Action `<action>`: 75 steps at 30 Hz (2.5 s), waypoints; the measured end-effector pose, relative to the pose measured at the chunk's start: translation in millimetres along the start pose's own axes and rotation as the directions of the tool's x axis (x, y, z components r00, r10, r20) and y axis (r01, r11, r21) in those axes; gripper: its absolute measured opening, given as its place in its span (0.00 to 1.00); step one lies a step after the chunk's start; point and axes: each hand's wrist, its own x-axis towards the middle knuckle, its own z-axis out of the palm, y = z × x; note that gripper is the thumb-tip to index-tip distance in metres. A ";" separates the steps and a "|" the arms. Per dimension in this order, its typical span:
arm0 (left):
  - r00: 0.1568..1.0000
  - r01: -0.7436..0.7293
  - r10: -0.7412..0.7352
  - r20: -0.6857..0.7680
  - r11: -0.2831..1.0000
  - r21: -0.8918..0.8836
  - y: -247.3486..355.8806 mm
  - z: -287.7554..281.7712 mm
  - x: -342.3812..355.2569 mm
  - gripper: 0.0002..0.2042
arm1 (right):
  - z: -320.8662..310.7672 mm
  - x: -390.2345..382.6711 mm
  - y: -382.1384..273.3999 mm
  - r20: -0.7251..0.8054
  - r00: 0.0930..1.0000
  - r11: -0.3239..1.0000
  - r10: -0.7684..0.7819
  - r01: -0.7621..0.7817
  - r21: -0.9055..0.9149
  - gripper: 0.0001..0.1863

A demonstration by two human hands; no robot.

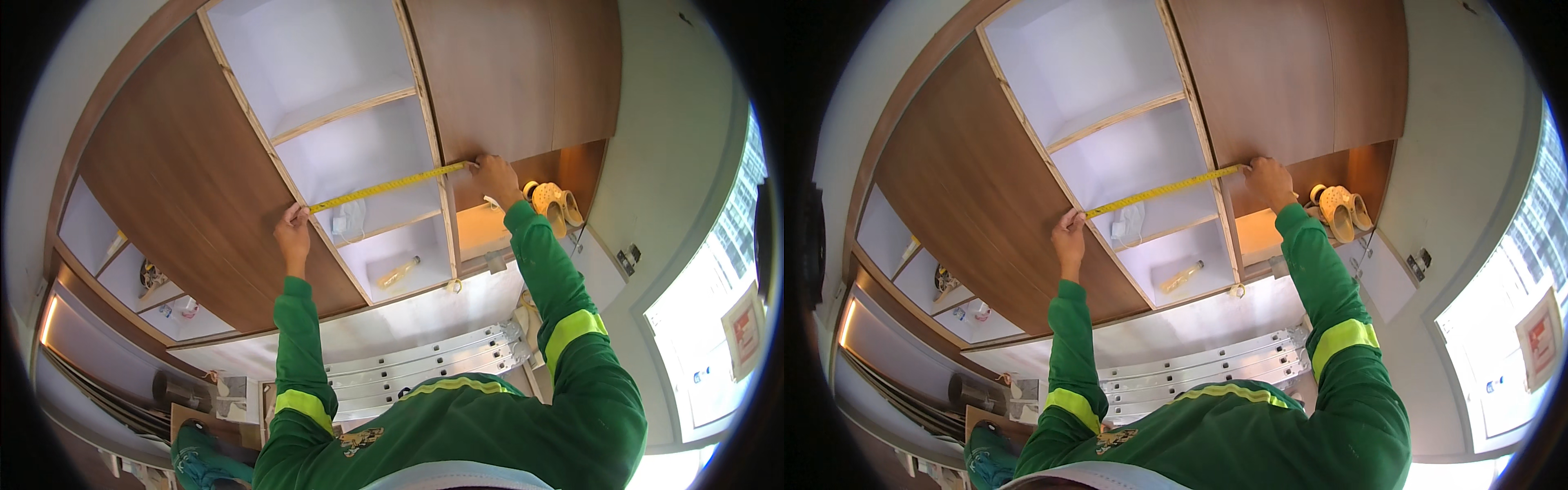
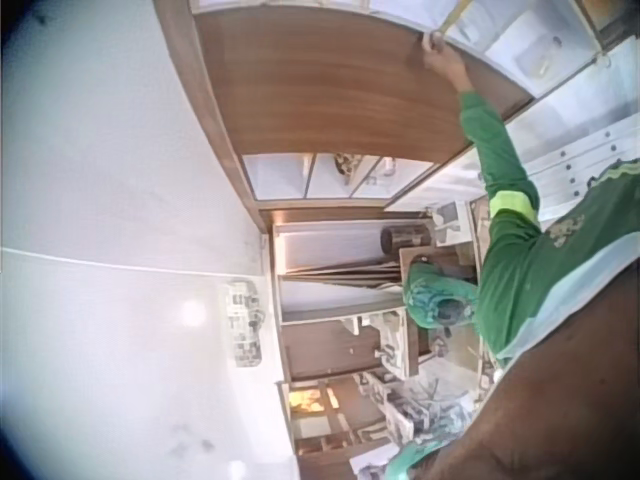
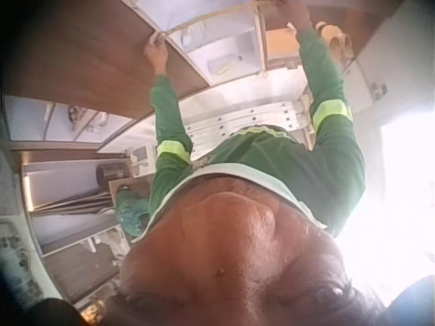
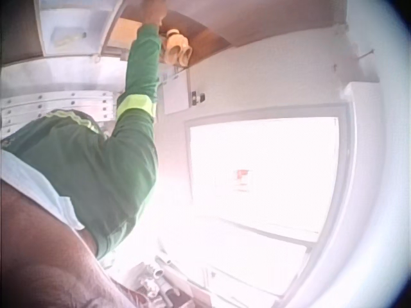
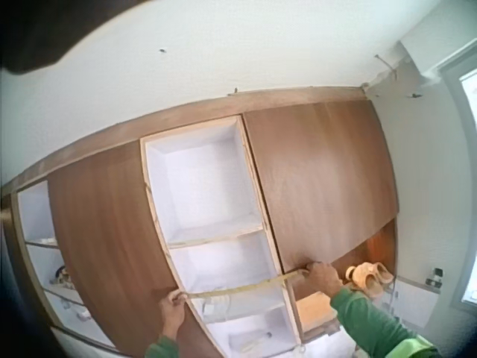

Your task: The person measures the interior dimensions of a wall-mounted cabinet using a tape measure and records the values on a notepad. They measure the height, width, and depth of the cabinet compartments multiple times to ensure accuracy.

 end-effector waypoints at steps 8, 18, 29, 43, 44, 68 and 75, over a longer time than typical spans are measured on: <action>1.000 -0.012 0.011 -0.015 0.998 -0.067 -52.0 9.3 13.8 0.17 | 25.4 -18.7 13.5 0.075 0.994 0.995 -0.075 0.080 -0.058 0.19; 0.987 0.136 -0.150 -0.050 0.967 -0.214 -116.9 53.6 -96.3 0.15 | 75.8 -99.7 53.0 0.526 0.848 0.996 -0.055 0.085 -0.034 0.22; 0.949 0.293 -0.308 -0.061 0.939 -0.180 -175.9 96.5 -164.3 0.13 | 149.7 -105.6 93.1 0.604 0.795 0.997 -0.056 0.076 -0.007 0.24; 0.929 0.349 -0.368 -0.033 0.904 -0.247 -215.4 109.4 -182.4 0.12 | 184.1 -105.0 114.8 0.605 0.789 0.989 -0.110 0.146 -0.011 0.21; 0.934 0.339 -0.356 -0.032 0.911 -0.235 -218.1 109.0 -183.3 0.12 | 184.3 -105.3 114.6 0.592 0.798 0.990 -0.109 0.144 -0.011 0.21; 0.878 0.479 -0.476 0.060 0.875 -0.068 -267.8 120.4 -188.4 0.16 | 190.4 -108.5 117.7 0.518 0.850 0.988 -0.097 0.146 -0.054 0.21; 0.848 0.529 -0.499 0.177 0.795 -0.296 -258.6 104.2 -198.5 0.27 | 205.3 -112.1 115.2 0.483 0.864 0.978 -0.142 0.197 -0.063 0.20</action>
